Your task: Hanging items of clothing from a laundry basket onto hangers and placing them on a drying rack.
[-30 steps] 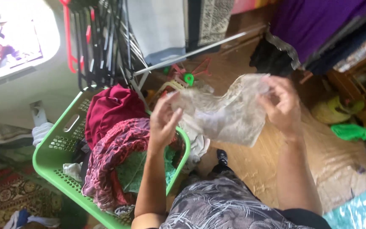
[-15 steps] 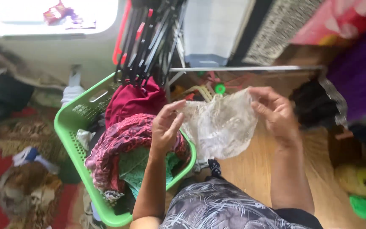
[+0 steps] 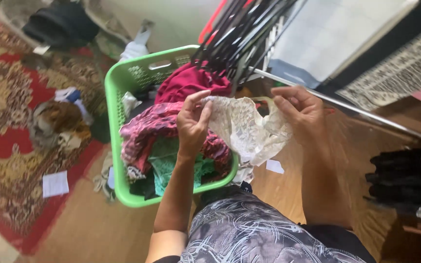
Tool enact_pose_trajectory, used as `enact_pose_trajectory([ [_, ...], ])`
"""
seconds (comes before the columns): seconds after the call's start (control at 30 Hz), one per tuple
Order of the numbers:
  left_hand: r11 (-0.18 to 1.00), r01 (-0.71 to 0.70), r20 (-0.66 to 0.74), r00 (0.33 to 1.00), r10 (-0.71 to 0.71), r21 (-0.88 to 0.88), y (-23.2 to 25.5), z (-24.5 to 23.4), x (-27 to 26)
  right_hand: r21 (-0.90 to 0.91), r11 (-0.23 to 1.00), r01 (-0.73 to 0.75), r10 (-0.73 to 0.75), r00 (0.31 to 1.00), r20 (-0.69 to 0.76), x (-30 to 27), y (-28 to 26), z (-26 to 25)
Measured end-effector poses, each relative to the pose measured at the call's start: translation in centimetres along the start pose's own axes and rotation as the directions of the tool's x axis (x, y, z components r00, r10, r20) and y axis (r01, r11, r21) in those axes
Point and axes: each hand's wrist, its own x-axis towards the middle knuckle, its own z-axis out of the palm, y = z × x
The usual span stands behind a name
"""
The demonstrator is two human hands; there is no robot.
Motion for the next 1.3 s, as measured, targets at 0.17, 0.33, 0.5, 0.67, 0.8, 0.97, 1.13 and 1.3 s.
enact_pose_trajectory([
  [0.17,0.999,0.0,-0.081,0.997,0.003,0.042,-0.2,-0.5,1.2,0.027,0.999,-0.016,0.015,0.999,0.047,2.4,-1.2,4.6],
  [0.33,0.994,0.009,-0.054,0.999,-0.004,0.105,1.1,-0.5,2.7,0.074,0.996,0.054,-0.06,0.995,0.075,4.4,-1.1,7.5],
  [0.5,0.971,-0.063,0.02,0.998,0.06,0.231,2.4,-0.1,4.5,0.006,0.997,0.077,-0.077,0.996,0.051,5.9,-0.5,9.3],
  [0.67,0.98,-0.09,0.074,0.994,0.078,0.176,1.4,-0.3,5.8,-0.048,0.992,0.118,-0.119,0.993,-0.028,7.5,0.8,9.4],
  [0.8,0.956,-0.076,0.08,0.995,0.055,0.285,1.8,0.0,6.6,-0.079,0.995,0.063,-0.072,0.991,-0.116,9.0,1.6,9.1],
  [0.97,0.936,-0.098,0.107,0.992,0.066,0.338,1.0,-0.2,7.1,-0.056,0.997,0.052,-0.06,0.987,-0.151,9.7,2.4,8.9],
  [1.13,0.948,-0.096,0.118,0.991,0.063,0.305,0.5,-0.5,7.0,-0.059,0.998,0.034,-0.045,0.981,-0.191,9.3,1.6,9.1],
  [1.3,0.959,-0.052,0.123,0.992,0.018,0.278,0.4,-0.5,6.9,-0.038,0.998,0.055,-0.061,0.986,-0.154,8.9,0.1,8.5],
])
